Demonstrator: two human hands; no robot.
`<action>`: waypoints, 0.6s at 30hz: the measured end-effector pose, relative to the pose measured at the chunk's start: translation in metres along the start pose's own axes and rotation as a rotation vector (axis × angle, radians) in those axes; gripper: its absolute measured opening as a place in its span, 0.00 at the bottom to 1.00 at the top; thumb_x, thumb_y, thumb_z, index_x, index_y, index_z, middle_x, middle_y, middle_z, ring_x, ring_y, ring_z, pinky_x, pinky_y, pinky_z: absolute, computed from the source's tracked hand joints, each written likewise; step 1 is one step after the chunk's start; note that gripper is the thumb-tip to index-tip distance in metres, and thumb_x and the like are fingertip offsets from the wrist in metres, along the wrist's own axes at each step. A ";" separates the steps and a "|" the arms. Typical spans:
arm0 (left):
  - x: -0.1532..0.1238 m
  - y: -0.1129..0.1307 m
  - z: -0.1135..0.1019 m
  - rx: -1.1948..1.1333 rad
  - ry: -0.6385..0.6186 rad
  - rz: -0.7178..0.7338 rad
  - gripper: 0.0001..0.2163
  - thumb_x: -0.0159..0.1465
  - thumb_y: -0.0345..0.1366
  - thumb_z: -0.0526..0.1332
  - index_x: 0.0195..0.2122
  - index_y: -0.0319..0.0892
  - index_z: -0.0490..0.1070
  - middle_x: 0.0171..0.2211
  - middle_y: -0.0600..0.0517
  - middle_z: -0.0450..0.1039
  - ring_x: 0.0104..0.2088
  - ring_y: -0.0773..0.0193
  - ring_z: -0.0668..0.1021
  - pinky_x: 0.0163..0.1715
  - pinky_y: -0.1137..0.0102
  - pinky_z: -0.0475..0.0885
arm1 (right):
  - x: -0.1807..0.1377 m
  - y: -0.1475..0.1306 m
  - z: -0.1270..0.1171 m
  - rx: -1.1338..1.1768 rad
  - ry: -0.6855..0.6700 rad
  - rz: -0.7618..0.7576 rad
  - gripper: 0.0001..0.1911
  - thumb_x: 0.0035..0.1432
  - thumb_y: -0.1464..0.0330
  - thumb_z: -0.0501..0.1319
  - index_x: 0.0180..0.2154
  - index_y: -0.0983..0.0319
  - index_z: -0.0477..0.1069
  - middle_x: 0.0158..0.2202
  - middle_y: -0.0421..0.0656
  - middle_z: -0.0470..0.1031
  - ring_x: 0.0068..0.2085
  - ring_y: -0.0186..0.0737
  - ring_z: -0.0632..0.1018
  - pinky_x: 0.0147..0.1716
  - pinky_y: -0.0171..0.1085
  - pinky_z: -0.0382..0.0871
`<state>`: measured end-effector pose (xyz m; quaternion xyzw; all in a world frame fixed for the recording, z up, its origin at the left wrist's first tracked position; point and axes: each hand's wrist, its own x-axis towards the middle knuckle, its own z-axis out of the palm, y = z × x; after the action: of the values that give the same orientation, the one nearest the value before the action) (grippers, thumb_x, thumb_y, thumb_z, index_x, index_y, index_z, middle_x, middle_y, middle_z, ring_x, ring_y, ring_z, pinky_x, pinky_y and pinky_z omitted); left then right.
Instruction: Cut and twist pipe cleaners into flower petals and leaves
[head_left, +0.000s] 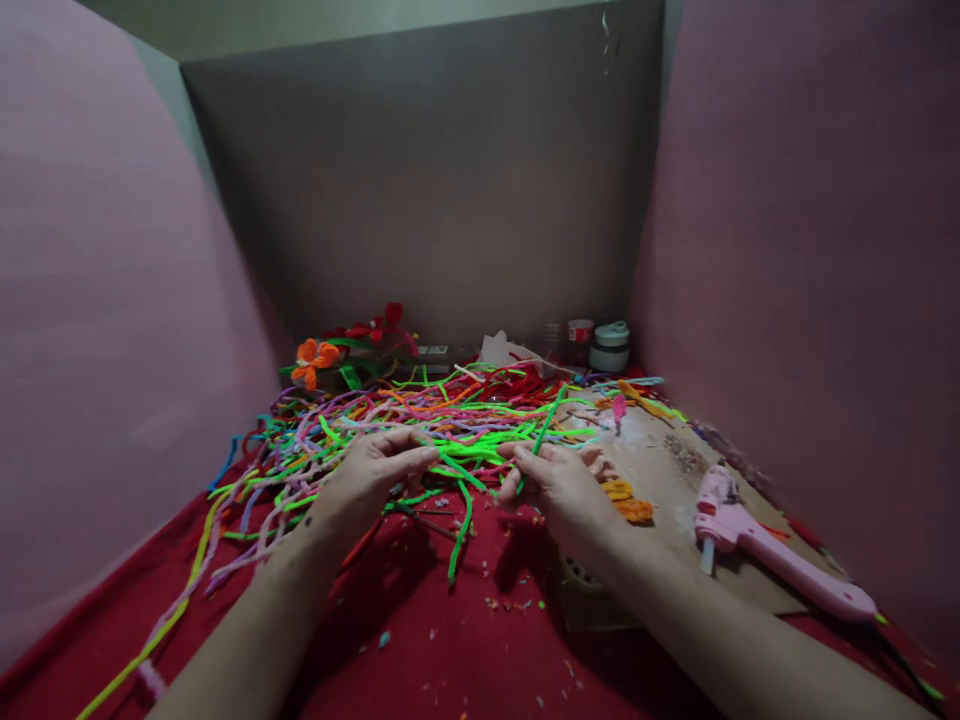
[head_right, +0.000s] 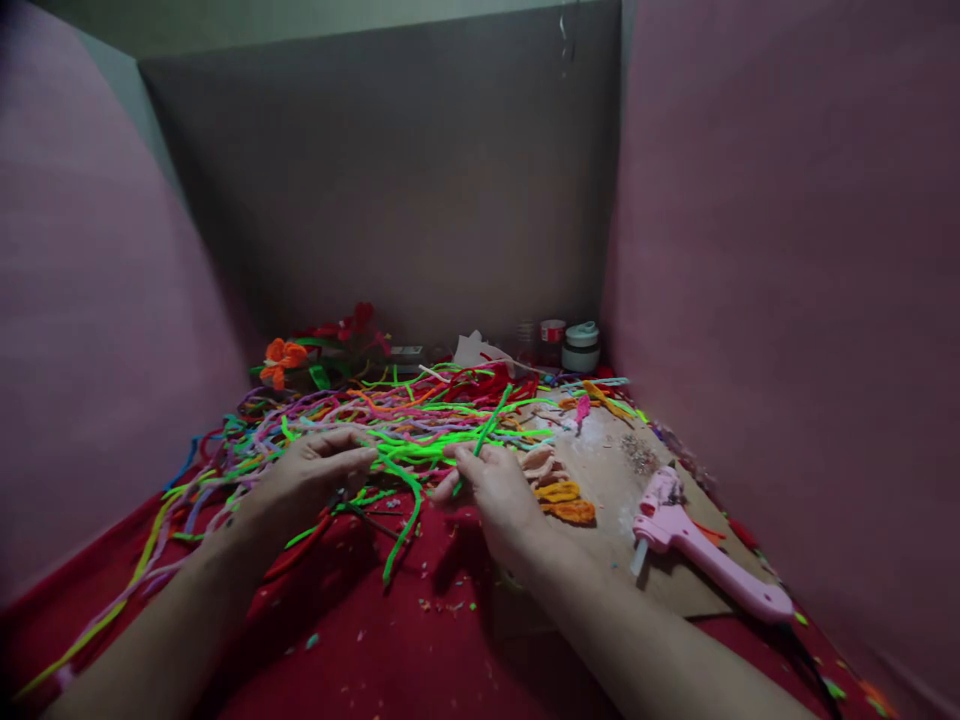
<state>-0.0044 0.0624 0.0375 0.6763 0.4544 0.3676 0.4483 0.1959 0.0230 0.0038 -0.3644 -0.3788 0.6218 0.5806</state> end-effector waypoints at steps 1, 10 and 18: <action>0.000 -0.001 0.003 -0.076 0.009 0.003 0.08 0.54 0.38 0.61 0.23 0.38 0.66 0.17 0.58 0.62 0.18 0.74 0.63 0.19 0.78 0.57 | -0.002 0.002 0.002 -0.009 -0.024 0.012 0.18 0.47 0.60 0.60 0.36 0.67 0.67 0.16 0.39 0.72 0.18 0.34 0.71 0.20 0.33 0.63; -0.008 0.007 0.030 -0.542 -0.067 0.006 0.07 0.57 0.35 0.59 0.31 0.42 0.60 0.25 0.55 0.71 0.14 0.73 0.67 0.09 0.79 0.60 | -0.009 0.009 0.007 -0.078 -0.146 0.104 0.14 0.52 0.62 0.57 0.37 0.66 0.65 0.16 0.38 0.71 0.15 0.30 0.69 0.17 0.30 0.61; -0.015 0.012 0.042 -0.605 -0.152 -0.158 0.09 0.56 0.37 0.62 0.32 0.41 0.62 0.16 0.62 0.57 0.12 0.80 0.59 0.13 0.83 0.57 | -0.022 0.017 0.021 -0.285 -0.315 0.243 0.06 0.53 0.73 0.49 0.30 0.64 0.64 0.15 0.33 0.66 0.11 0.25 0.62 0.12 0.26 0.54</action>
<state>0.0326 0.0346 0.0336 0.5004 0.3408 0.3985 0.6890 0.1713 -0.0003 -0.0020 -0.3842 -0.5018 0.6766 0.3779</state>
